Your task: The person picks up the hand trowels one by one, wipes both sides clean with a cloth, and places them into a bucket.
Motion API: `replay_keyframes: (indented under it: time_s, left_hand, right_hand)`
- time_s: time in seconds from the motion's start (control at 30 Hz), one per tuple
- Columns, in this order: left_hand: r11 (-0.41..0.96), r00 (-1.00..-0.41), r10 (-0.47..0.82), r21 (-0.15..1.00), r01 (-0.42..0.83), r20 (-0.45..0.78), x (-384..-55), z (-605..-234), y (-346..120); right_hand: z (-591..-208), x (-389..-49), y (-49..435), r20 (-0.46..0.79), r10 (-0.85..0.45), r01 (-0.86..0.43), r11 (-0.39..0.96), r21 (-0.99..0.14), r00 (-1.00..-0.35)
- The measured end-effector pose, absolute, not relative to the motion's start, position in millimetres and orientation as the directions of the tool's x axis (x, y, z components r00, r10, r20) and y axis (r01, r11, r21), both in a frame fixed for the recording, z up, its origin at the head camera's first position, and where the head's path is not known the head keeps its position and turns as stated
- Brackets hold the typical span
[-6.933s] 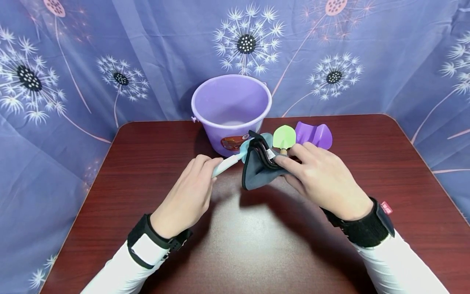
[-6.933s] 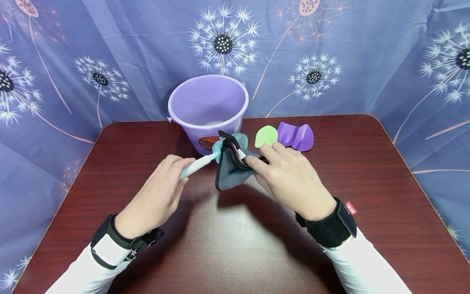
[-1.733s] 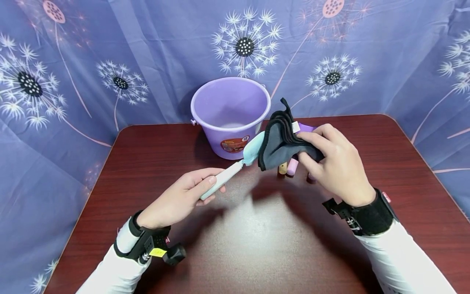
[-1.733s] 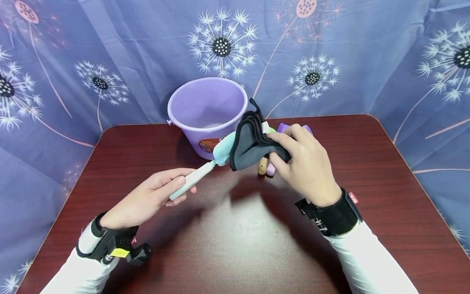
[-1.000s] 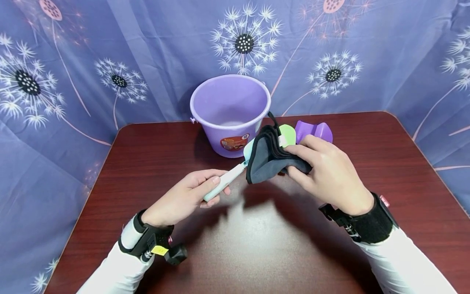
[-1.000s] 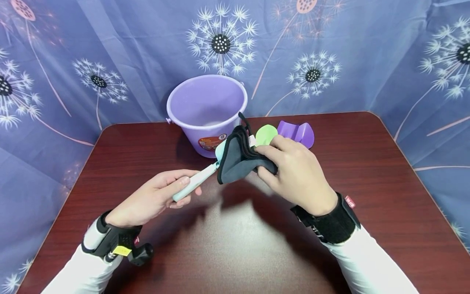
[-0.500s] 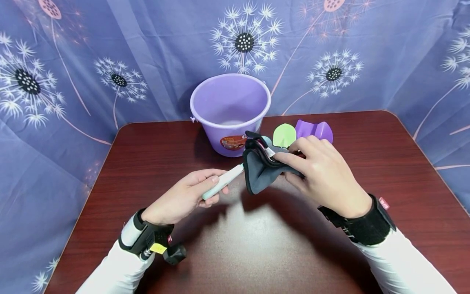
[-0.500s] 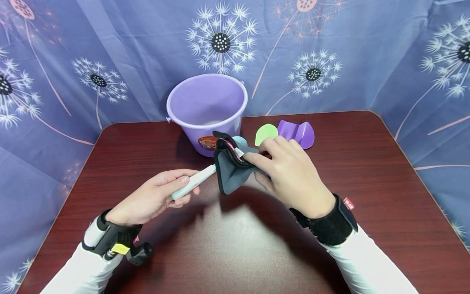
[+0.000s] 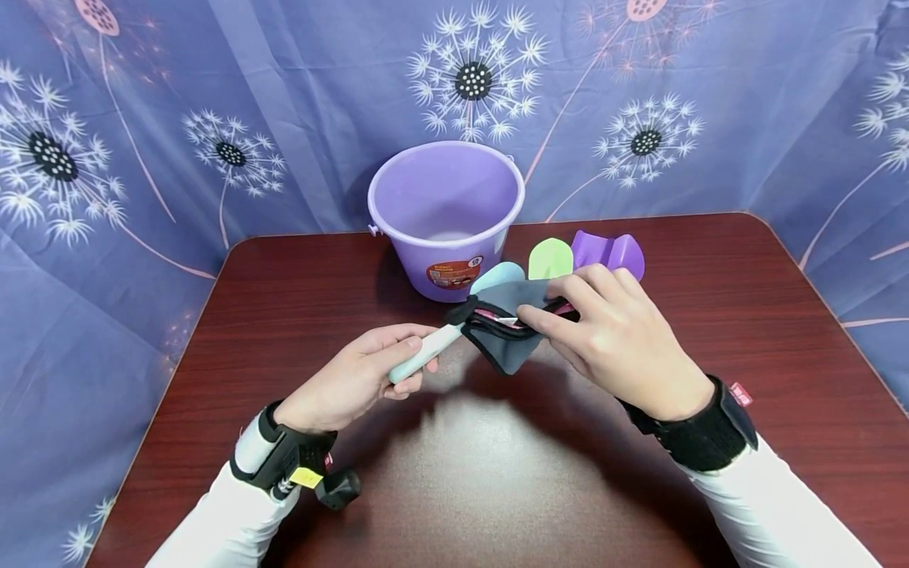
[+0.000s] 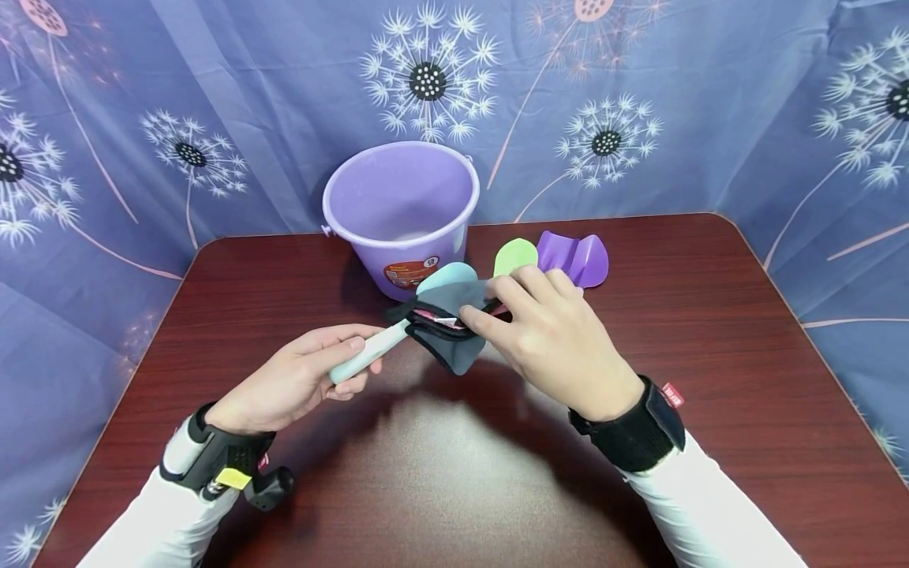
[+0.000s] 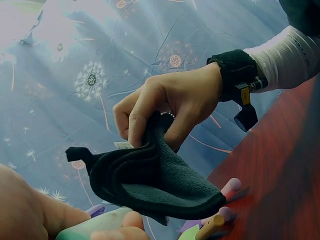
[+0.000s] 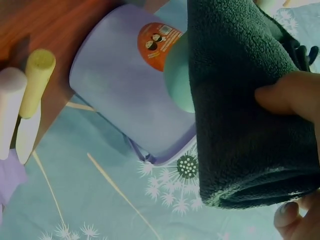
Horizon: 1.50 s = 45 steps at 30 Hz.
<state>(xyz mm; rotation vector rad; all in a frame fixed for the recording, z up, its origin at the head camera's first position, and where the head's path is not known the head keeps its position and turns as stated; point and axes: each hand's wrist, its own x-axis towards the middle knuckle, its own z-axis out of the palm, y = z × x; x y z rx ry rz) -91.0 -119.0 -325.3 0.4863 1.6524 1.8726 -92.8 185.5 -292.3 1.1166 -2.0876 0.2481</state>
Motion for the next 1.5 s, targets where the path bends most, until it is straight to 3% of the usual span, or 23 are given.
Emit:
replay_keyframes:
  time_s: [0.27, 0.67, 1.17, 1.5]
  left_hand:
    - [-0.051, -0.767, 0.630, 0.979, -0.199, -0.123, -92, -325, -119]
    - [-0.011, -0.759, 0.631, 0.976, -0.218, -0.163, -91, -325, -120]
    - [-0.043, -0.761, 0.636, 0.978, -0.204, -0.131, -90, -324, -121]
    - [-0.067, -0.759, 0.640, 0.975, -0.211, -0.120, -91, -324, -122]
  right_hand:
    - [-295, -97, 191, 0.692, -0.636, -0.773, 0.609, 0.177, -0.342]
    - [-313, -123, 218, 0.683, -0.598, -0.707, 0.688, 0.168, -0.419]
    - [-319, -130, 233, 0.653, -0.481, -0.618, 0.786, 0.026, -0.584]
    - [-325, -132, 238, 0.604, -0.446, -0.596, 0.801, -0.059, -0.660]
